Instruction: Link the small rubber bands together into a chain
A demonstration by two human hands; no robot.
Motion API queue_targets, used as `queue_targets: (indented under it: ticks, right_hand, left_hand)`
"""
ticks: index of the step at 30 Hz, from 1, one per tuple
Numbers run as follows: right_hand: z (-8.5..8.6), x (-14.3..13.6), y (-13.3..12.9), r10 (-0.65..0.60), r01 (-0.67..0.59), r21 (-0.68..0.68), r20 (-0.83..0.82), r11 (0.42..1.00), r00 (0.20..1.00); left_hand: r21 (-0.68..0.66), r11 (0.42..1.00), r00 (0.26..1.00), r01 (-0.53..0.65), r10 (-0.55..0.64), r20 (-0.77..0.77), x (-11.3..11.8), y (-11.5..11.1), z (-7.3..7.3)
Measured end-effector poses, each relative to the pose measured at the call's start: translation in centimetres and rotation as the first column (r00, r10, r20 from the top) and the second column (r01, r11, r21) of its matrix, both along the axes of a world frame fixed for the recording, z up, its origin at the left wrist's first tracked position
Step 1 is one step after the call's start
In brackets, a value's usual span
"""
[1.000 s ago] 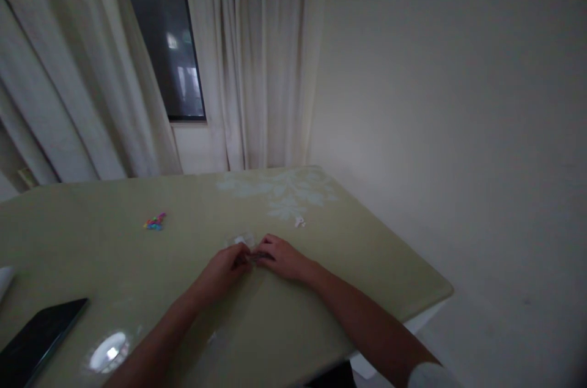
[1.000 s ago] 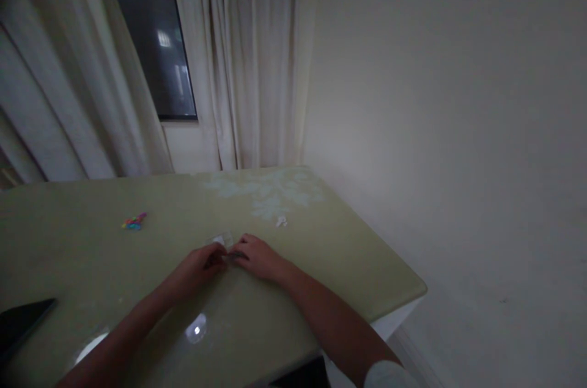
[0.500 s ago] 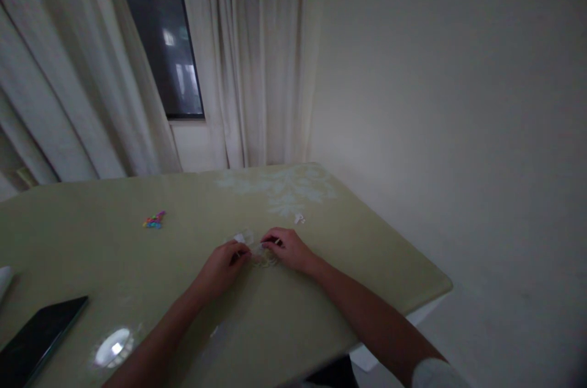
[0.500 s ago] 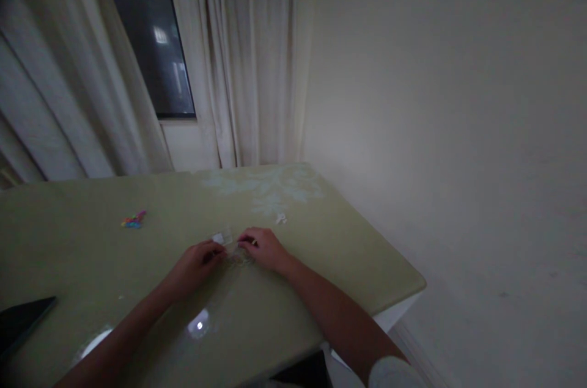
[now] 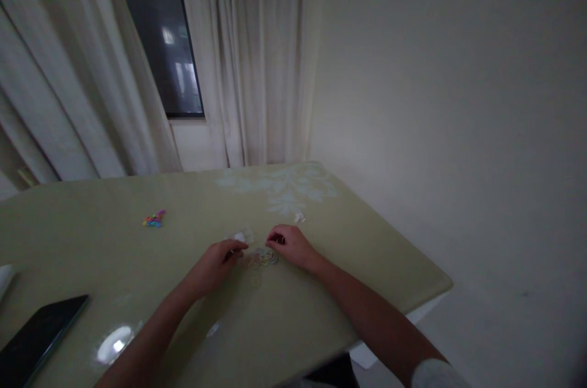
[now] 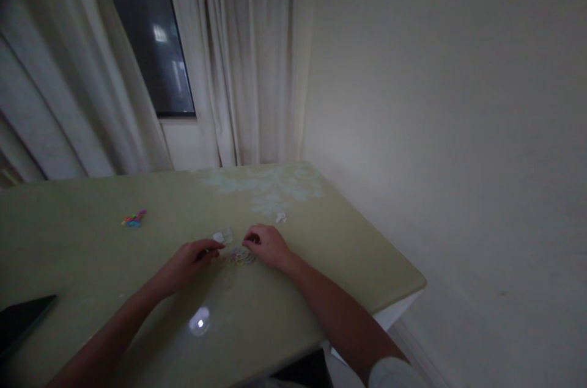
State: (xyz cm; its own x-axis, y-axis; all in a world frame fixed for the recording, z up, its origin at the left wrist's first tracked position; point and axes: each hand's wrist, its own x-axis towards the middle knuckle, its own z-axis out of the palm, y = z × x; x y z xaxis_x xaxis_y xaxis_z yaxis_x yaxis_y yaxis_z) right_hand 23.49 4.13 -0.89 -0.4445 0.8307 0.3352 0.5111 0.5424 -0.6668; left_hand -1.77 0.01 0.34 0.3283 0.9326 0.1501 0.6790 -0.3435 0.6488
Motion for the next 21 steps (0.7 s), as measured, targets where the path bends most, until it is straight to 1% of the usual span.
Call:
queue_targets:
  ticks: [4, 9, 12, 17, 19, 21]
  right_hand:
    - [0.1, 0.3, 0.2, -0.011, 0.008, 0.039, 0.06, 0.999, 0.998]
    - [0.3, 0.5, 0.2, -0.026, 0.02, 0.063, 0.089, 0.998, 0.996]
    - [0.6, 0.6, 0.0, -0.053, 0.046, 0.06, 0.132, 0.997, 0.99]
    - [1.2, 1.2, -0.1, -0.102, 0.09, 0.06, 0.245, 0.994, 0.964]
    - [1.5, 1.4, -0.3, -0.066, 0.045, 0.087, 0.254, 0.995, 0.965]
    - [1.6, 1.4, -0.6, 0.044, -0.07, 0.097, 0.252, 0.993, 0.967]
  left_hand:
    - [-0.017, 1.0, 0.999, 0.025, -0.025, -0.027, -0.1, -0.2, 0.5]
    - [-0.076, 0.987, 0.986, 0.142, -0.148, -0.079, 1.2, -1.2, 1.0]
    - [-0.087, 0.981, 0.974, 0.171, -0.182, -0.135, 1.9, -1.7, 0.8]
    - [-0.116, 0.969, 0.965, 0.22, -0.234, -0.123, 2.3, -1.7, 0.1]
    - [-0.112, 0.97, 0.963, 0.218, -0.232, -0.136, 2.4, -1.7, -0.1]
    - [-0.091, 0.976, 0.963, 0.197, -0.21, -0.167, 2.4, -1.8, -0.2]
